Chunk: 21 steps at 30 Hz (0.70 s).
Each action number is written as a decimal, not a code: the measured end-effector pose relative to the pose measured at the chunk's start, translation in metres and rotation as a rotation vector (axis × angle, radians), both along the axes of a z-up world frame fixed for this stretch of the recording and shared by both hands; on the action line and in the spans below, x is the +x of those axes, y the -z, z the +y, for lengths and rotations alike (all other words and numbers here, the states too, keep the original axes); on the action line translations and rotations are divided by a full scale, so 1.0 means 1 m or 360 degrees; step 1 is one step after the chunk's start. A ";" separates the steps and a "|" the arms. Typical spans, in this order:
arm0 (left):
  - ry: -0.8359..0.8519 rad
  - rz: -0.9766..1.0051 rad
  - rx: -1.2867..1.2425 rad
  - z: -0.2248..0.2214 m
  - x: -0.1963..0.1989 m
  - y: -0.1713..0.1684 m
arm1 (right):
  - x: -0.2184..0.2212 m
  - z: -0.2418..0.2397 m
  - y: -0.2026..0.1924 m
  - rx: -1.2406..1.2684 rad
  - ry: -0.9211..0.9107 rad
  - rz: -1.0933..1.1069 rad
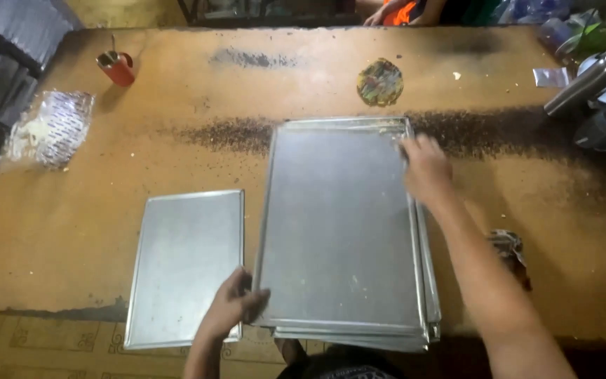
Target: Wiping down metal baking trays with a cloth and stacking them on a table in a bakery.
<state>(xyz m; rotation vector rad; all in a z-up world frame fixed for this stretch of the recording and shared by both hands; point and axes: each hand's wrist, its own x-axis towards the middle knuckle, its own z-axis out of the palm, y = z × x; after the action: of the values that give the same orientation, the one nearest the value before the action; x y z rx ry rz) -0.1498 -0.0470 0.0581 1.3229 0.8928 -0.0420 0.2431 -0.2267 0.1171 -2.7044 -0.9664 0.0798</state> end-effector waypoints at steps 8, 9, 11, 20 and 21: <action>0.0325 -0.0531 0.0993 -0.016 0.106 -0.198 | -0.031 -0.025 -0.025 0.1265 -0.0155 0.0157; 0.0527 -0.0635 0.1344 -0.019 0.111 -0.215 | -0.027 -0.013 -0.033 0.1670 -0.0026 0.0045; 0.0606 -0.0645 0.1488 -0.015 0.116 -0.229 | -0.040 0.027 -0.034 0.1661 -0.0242 0.0127; -0.0181 -0.0478 0.0993 0.100 -0.010 -0.189 | -0.145 0.025 -0.036 0.1162 -0.0932 0.0014; -0.0564 -0.0103 0.0526 0.113 -0.041 -0.183 | -0.156 0.000 -0.026 0.1043 -0.0905 -0.0081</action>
<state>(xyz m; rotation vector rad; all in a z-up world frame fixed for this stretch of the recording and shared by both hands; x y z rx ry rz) -0.1906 0.0658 0.2413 1.4402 1.0994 0.4383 0.0871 -0.2264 0.1432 -1.8007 -1.4443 -0.1697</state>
